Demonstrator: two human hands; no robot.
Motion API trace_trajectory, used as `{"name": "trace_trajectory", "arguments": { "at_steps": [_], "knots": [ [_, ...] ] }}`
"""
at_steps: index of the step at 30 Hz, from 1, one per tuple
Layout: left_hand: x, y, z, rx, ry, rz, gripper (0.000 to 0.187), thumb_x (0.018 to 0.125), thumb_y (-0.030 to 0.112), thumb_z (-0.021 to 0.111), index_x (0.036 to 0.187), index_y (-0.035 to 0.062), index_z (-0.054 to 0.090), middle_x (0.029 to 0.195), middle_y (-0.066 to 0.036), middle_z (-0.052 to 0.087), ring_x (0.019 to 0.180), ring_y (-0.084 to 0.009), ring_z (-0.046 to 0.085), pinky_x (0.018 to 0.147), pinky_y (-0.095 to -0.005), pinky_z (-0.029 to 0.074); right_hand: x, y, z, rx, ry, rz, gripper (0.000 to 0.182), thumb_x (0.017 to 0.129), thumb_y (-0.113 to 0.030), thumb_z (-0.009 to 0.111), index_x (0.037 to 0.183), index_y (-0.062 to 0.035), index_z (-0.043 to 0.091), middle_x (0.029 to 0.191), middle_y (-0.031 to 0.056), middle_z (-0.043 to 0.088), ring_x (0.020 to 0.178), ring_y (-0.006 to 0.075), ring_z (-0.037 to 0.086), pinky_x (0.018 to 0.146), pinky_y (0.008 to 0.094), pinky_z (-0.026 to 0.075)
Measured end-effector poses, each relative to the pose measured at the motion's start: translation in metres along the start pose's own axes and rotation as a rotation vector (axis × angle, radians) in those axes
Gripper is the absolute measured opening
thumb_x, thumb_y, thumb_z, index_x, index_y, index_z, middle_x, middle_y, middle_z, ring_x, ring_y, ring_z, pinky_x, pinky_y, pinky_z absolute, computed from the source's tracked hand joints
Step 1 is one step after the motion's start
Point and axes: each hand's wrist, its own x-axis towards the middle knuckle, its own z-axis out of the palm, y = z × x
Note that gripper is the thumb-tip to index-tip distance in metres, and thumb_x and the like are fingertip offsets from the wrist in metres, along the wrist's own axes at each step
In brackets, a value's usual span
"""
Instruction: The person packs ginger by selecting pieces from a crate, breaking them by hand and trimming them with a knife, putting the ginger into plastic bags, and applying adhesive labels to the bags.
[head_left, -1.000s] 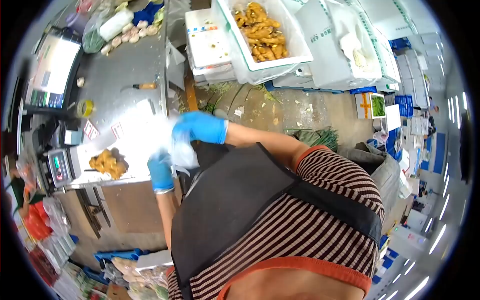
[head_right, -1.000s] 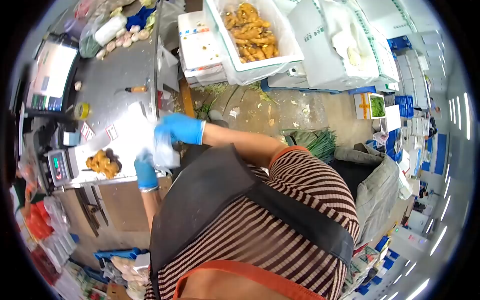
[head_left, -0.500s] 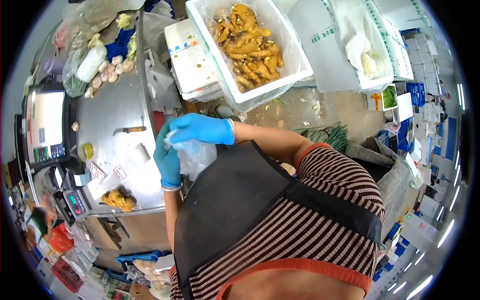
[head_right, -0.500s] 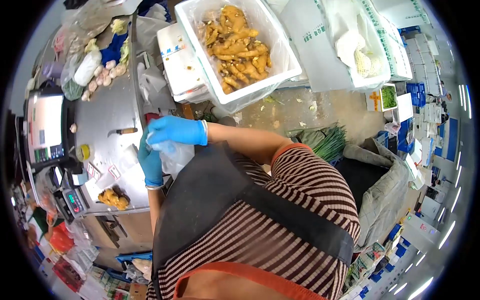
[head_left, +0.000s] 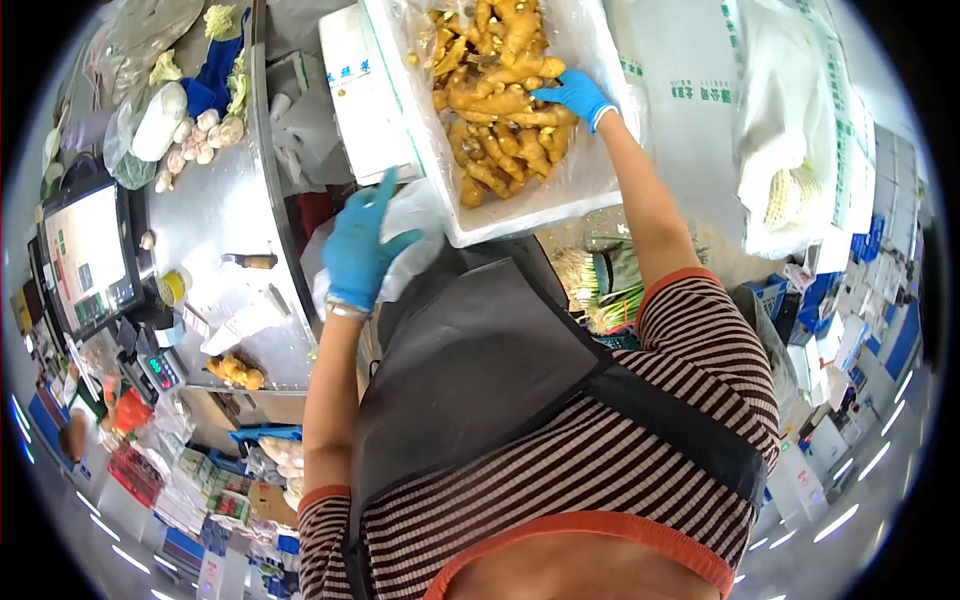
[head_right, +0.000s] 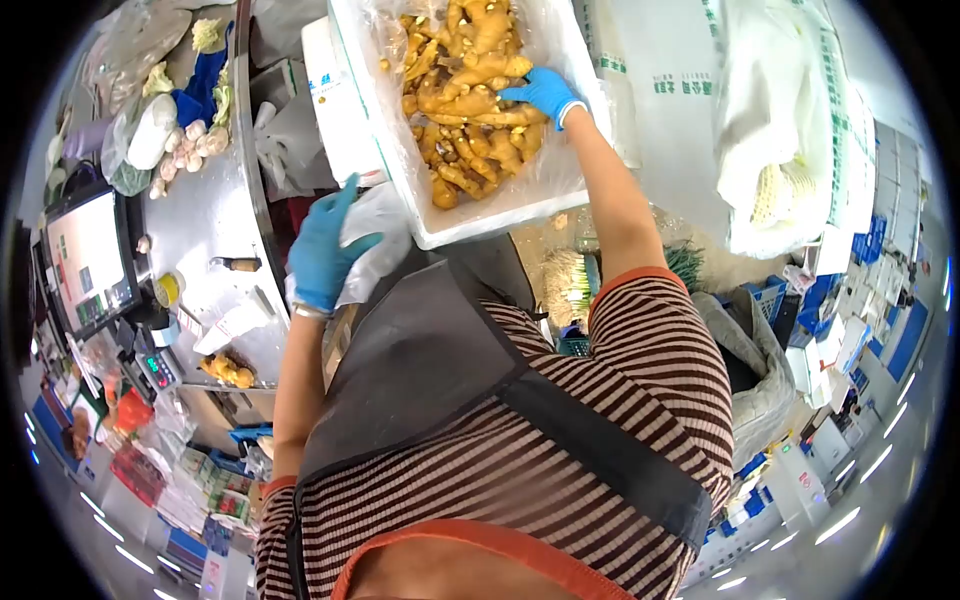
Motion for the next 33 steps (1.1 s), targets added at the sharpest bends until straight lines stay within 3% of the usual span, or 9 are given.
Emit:
{"name": "trace_trajectory", "arguments": {
  "at_steps": [9,13,17,21,23,24,26,28,33],
  "knots": [
    [0.038,0.017,0.031,0.059,0.017,0.007,0.071,0.083,0.049,0.066,0.146,0.0258,0.042,0.105,-0.008,0.064,0.088,-0.0272,0.065,0.071,-0.0383,0.054,-0.048,-0.05,0.0,-0.1,-0.028,0.089,0.051,0.076,-0.046,0.079,0.085,0.0034,0.069,0.069,0.0103,0.065,0.062,0.0152,0.059,0.065,0.0319,0.05],
    [0.035,0.012,0.025,0.036,0.037,-0.032,0.068,0.084,0.047,0.067,0.144,0.0255,0.044,0.103,-0.008,0.065,0.088,-0.0273,0.065,0.072,-0.0385,0.053,-0.04,-0.06,-0.011,0.189,-0.097,0.126,0.047,0.074,-0.043,0.081,0.084,0.0016,0.069,0.067,0.0081,0.065,0.063,0.0147,0.06,0.061,0.03,0.049],
    [0.033,0.014,0.013,0.004,0.078,-0.085,0.065,0.084,0.044,0.068,0.142,0.0252,0.047,0.103,-0.008,0.065,0.088,-0.0281,0.065,0.073,-0.0381,0.052,-0.017,-0.06,-0.028,0.841,-0.138,0.133,0.039,0.081,-0.027,0.076,0.103,0.0033,0.067,0.092,0.0126,0.069,0.075,0.0165,0.064,0.07,0.0264,0.055],
    [0.036,0.012,0.013,-0.024,0.077,-0.143,0.067,0.083,0.048,0.068,0.141,0.0208,0.048,0.103,-0.011,0.063,0.088,-0.0302,0.065,0.073,-0.0406,0.052,0.037,-0.053,-0.017,0.994,-0.037,0.027,0.052,0.087,-0.035,0.071,0.121,0.003,0.06,0.11,0.0142,0.067,0.089,0.0219,0.067,0.081,0.0296,0.056],
    [0.034,0.009,0.016,-0.085,0.131,-0.119,0.071,0.08,0.042,0.073,0.142,0.019,0.048,0.103,-0.012,0.062,0.09,-0.0299,0.064,0.075,-0.0392,0.052,0.067,-0.059,-0.016,0.645,0.032,0.388,0.039,0.09,-0.042,0.065,0.11,-0.0093,0.07,0.121,0.0208,0.063,0.109,0.0221,0.061,0.098,0.035,0.047],
    [0.033,0.007,0.016,-0.116,0.156,-0.107,0.073,0.078,0.039,0.076,0.142,0.0181,0.048,0.104,-0.012,0.062,0.091,-0.0298,0.064,0.076,-0.0385,0.052,0.072,-0.046,-0.011,0.426,0.002,0.135,0.066,0.087,-0.047,0.067,0.127,0.0033,0.056,0.118,0.0155,0.065,0.098,0.0243,0.067,0.087,0.0311,0.054],
    [0.025,0.001,0.007,-0.19,0.205,-0.164,0.078,0.074,0.032,0.081,0.143,0.0164,0.046,0.107,-0.012,0.061,0.093,-0.0283,0.063,0.079,-0.0374,0.052,0.058,-0.039,-0.007,0.232,-0.047,-0.04,0.073,0.085,-0.053,0.066,0.132,0.0012,0.053,0.121,0.0163,0.064,0.102,0.0249,0.066,0.09,0.0326,0.053],
    [0.014,-0.01,-0.001,-0.205,0.216,-0.306,0.09,0.067,0.021,0.086,0.145,0.0145,0.043,0.111,-0.011,0.058,0.096,-0.026,0.062,0.083,-0.0362,0.051,0.027,-0.057,-0.008,0.168,0.007,0.172,0.082,0.08,-0.057,0.07,0.138,-0.004,0.048,0.136,0.0188,0.054,0.113,0.0288,0.061,0.097,0.0382,0.049],
    [-0.008,-0.049,0.011,-0.288,0.284,-0.334,0.084,0.076,0.017,0.079,0.149,0.0161,0.038,0.105,-0.01,0.058,0.092,-0.0262,0.061,0.082,-0.0354,0.051,-0.017,-0.033,0.012,-0.477,0.001,-0.059,0.085,0.074,-0.054,0.075,0.138,-0.0042,0.048,0.143,0.019,0.043,0.118,0.0344,0.057,0.098,0.0417,0.049]
  ]
}}
